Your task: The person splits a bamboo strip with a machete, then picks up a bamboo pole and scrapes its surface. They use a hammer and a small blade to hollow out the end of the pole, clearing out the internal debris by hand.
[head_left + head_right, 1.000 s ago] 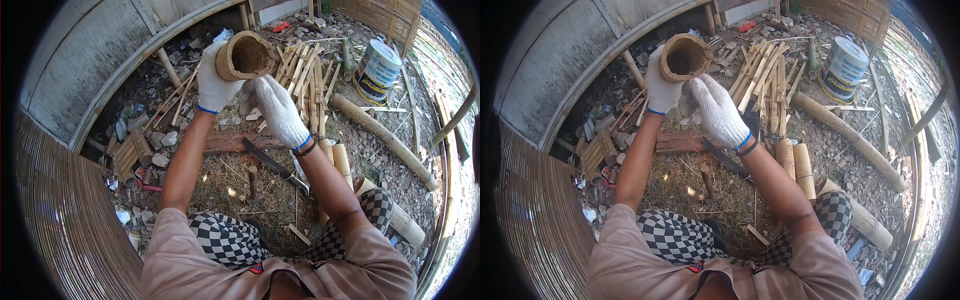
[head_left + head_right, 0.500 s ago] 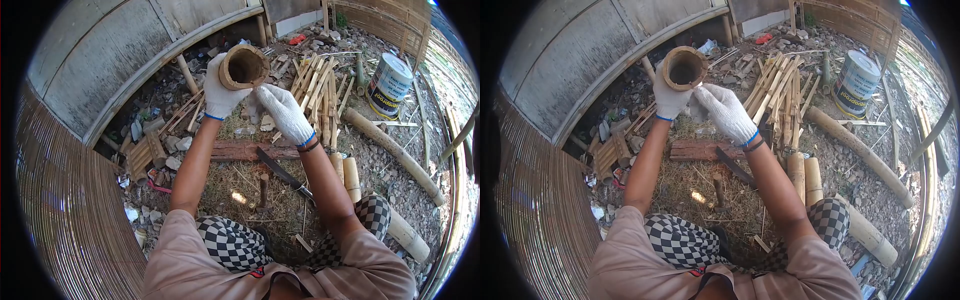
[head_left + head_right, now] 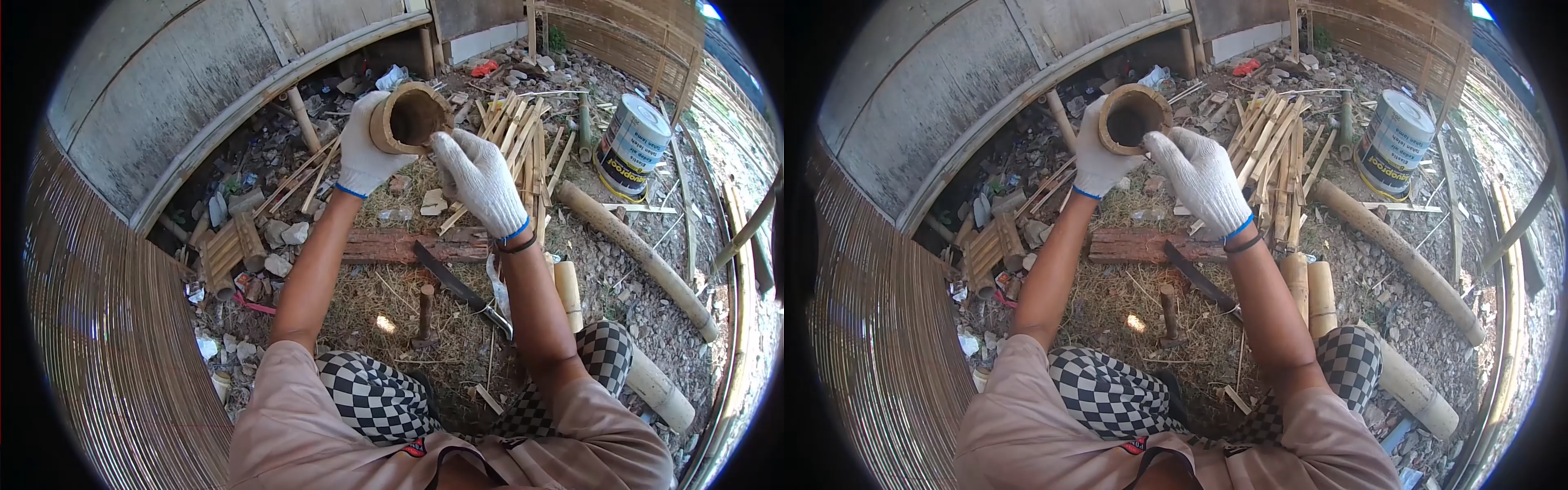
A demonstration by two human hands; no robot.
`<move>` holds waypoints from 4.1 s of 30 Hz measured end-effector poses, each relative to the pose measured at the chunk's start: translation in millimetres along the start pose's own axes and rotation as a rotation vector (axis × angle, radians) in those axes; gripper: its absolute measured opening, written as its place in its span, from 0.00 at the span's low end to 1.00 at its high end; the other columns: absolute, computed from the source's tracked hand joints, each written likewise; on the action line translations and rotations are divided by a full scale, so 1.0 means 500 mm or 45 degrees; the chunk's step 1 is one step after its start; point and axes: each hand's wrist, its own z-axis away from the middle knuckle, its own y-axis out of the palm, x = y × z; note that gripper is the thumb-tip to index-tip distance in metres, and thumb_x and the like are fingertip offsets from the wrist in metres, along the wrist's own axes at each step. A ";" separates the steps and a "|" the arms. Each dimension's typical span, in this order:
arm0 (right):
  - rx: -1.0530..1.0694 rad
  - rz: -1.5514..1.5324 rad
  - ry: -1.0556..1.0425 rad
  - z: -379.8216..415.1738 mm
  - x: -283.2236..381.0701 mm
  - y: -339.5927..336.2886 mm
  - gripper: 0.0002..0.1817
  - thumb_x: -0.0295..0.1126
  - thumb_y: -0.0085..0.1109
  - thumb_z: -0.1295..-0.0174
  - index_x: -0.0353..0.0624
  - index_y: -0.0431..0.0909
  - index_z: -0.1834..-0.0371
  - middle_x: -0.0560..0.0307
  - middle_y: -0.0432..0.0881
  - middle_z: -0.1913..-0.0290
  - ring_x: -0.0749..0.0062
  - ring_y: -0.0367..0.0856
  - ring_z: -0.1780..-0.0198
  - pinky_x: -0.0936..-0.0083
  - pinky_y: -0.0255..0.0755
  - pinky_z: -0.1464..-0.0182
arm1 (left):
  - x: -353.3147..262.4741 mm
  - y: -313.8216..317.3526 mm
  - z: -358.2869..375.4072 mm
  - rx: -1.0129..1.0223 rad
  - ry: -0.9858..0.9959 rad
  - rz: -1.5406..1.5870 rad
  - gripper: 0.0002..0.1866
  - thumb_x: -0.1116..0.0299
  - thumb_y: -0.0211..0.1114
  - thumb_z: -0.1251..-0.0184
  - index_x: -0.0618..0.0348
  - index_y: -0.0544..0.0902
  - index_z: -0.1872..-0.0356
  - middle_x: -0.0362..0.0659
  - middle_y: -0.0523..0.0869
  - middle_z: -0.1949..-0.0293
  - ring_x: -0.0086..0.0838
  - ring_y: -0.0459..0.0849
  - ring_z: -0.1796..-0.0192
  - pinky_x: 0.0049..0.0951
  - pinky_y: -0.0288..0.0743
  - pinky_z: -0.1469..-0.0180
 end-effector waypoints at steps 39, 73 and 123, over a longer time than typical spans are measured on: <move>0.462 -0.621 -0.003 0.029 -0.101 -0.060 0.20 0.47 0.50 0.13 0.42 0.80 0.53 0.61 0.84 0.69 0.77 0.84 0.68 0.80 0.75 0.63 | -0.047 0.012 0.017 0.177 -0.009 0.045 0.49 0.67 0.94 0.59 0.55 0.76 0.32 0.47 0.84 0.37 0.39 0.84 0.33 0.39 0.78 0.28; -0.042 0.236 -0.150 0.007 -0.009 -0.041 0.14 0.35 0.64 0.22 0.34 0.87 0.46 0.56 0.87 0.68 0.80 0.84 0.68 0.72 0.78 0.64 | -0.121 0.010 -0.109 0.168 0.698 -0.310 0.21 0.75 0.83 0.67 0.57 0.78 0.71 0.45 0.86 0.36 0.51 0.80 0.29 0.51 0.79 0.29; -0.515 0.291 -0.254 0.062 -0.120 -0.047 0.19 0.42 0.59 0.17 0.40 0.82 0.66 0.67 0.76 0.77 0.80 0.76 0.75 0.77 0.73 0.70 | -0.127 0.128 -0.091 0.443 0.707 -0.247 0.21 0.64 0.86 0.61 0.56 0.85 0.66 0.39 0.81 0.30 0.41 0.76 0.24 0.45 0.78 0.26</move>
